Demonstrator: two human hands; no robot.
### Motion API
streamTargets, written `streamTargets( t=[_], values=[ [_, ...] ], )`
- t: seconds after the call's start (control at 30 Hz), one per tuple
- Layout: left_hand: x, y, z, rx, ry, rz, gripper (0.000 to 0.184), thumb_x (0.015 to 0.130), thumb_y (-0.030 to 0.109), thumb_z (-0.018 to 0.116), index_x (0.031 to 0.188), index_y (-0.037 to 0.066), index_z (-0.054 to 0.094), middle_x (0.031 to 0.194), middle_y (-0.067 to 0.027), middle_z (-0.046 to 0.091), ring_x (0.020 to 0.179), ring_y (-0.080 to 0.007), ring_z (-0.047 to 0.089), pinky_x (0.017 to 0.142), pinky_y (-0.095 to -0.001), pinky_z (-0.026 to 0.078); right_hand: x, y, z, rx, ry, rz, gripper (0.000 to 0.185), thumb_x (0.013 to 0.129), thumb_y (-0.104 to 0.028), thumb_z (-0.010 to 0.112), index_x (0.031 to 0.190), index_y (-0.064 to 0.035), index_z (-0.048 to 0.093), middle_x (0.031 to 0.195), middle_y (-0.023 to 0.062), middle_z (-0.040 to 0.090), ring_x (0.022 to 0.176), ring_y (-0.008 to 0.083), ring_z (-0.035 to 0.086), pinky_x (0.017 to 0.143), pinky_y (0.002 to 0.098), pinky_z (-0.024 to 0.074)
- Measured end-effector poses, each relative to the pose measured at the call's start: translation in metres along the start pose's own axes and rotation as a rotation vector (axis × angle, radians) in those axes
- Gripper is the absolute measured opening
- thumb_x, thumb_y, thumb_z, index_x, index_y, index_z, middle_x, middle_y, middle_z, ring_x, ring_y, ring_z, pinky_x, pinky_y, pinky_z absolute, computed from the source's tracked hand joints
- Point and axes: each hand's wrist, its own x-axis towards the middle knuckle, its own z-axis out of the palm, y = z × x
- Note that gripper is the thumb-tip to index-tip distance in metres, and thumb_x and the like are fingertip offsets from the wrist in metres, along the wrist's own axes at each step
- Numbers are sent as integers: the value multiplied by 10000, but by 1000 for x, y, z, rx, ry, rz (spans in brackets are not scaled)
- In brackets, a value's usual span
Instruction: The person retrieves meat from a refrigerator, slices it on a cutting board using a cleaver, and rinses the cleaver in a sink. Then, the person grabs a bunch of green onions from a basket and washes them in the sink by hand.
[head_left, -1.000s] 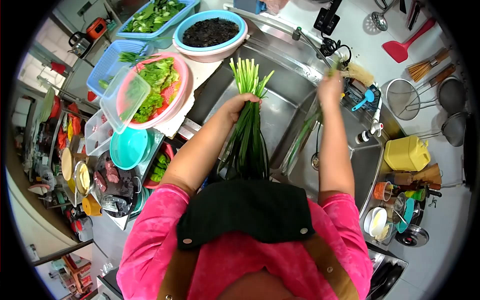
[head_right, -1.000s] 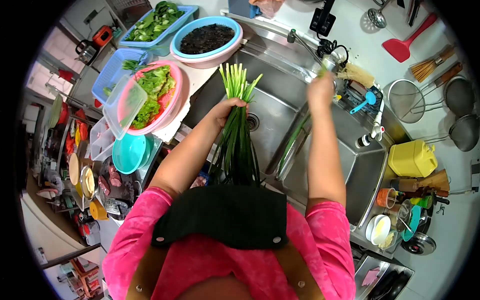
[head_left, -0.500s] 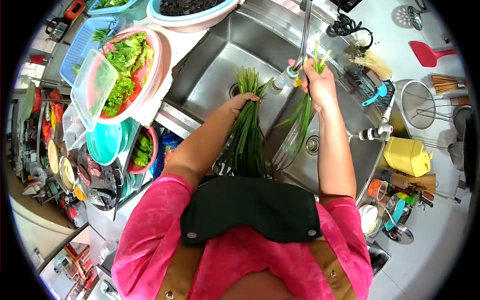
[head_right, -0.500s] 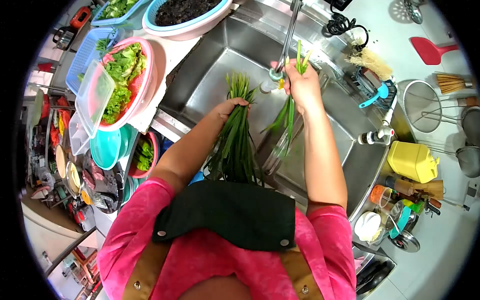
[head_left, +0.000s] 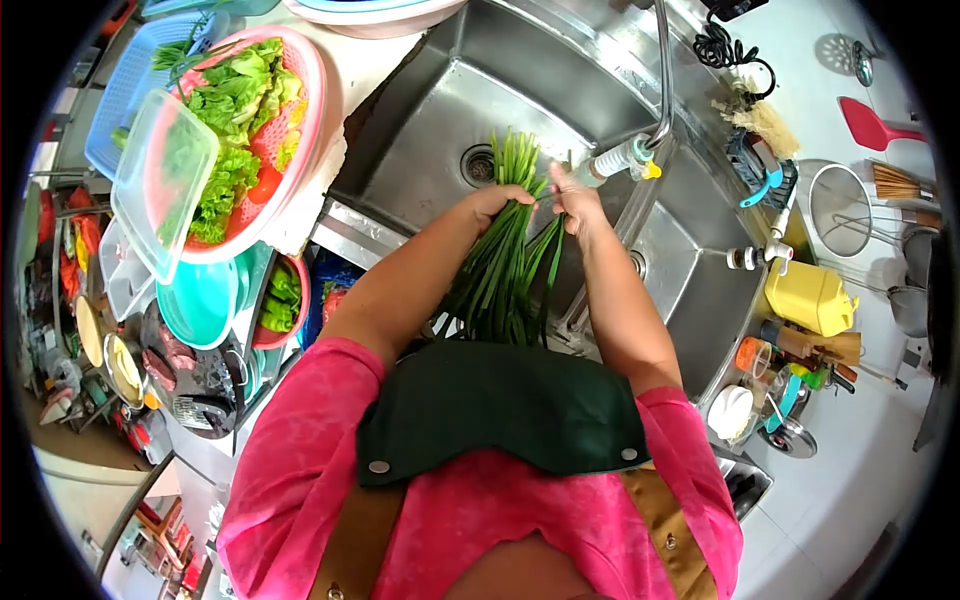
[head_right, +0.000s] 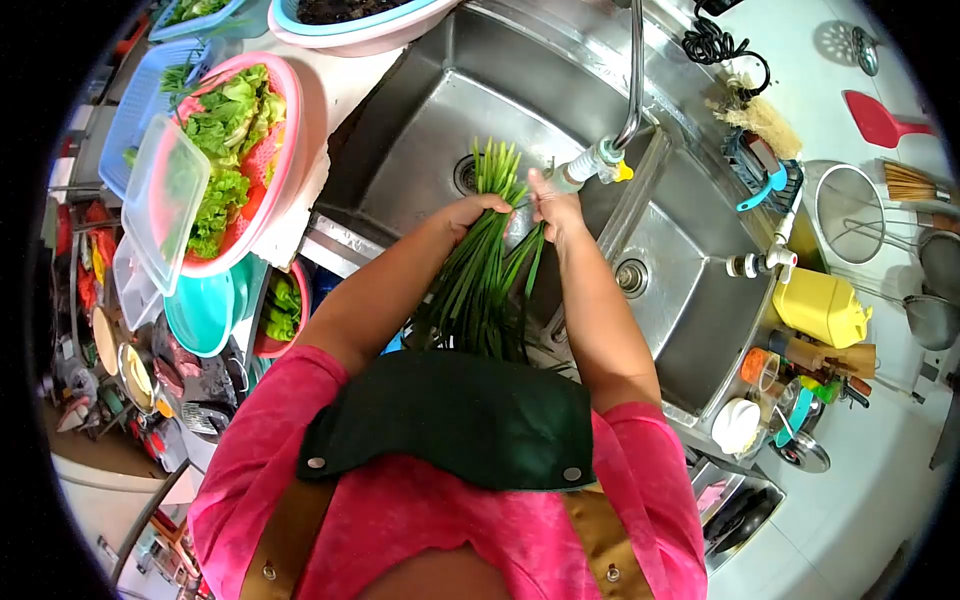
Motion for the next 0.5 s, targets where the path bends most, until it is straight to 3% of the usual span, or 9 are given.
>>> streamTargets(
  t=[0.07, 0.17, 0.23, 0.33, 0.5],
  values=[
    [-2, 2, 5, 84, -21, 2, 225, 690, 221, 627, 831, 48, 604, 742, -57, 584, 634, -173, 555, 593, -307, 473, 1, 2, 1, -189, -56, -67, 249, 772, -267, 681, 725, -72, 535, 621, 2, 482, 490, 111, 401, 416, 254, 307],
    [14, -4, -2, 140, -55, -25, 234, 694, 224, 624, 844, 46, 601, 758, -59, 580, 649, -173, 554, 594, -316, 471, 6, 8, -3, -109, -83, -222, 241, 771, -253, 683, 715, -77, 528, 633, -8, 486, 501, 106, 410, 418, 240, 294],
    [16, -7, -3, 140, -91, -19, 234, 704, 231, 615, 840, 41, 595, 752, -63, 576, 646, -177, 557, 592, -324, 468, 4, 4, -7, -133, -77, -224, 221, 785, -246, 667, 737, -81, 529, 660, -7, 513, 515, 93, 426, 421, 228, 298],
    [1, 0, -4, 135, -86, 58, 261, 740, 244, 568, 864, 15, 568, 697, -101, 574, 647, -198, 566, 626, -334, 472, 3, -7, -18, -30, -287, -120, 228, 810, -230, 638, 912, -66, 516, 724, 12, 566, 586, 72, 450, 481, 209, 349],
    [-13, 9, 5, 140, -35, 30, 253, 736, 248, 592, 853, 25, 564, 703, -91, 572, 622, -192, 559, 606, -329, 471, -4, -6, -17, -6, -356, -169, 224, 764, -214, 683, 888, -69, 566, 717, -15, 543, 592, 62, 452, 466, 204, 327]
  ],
)
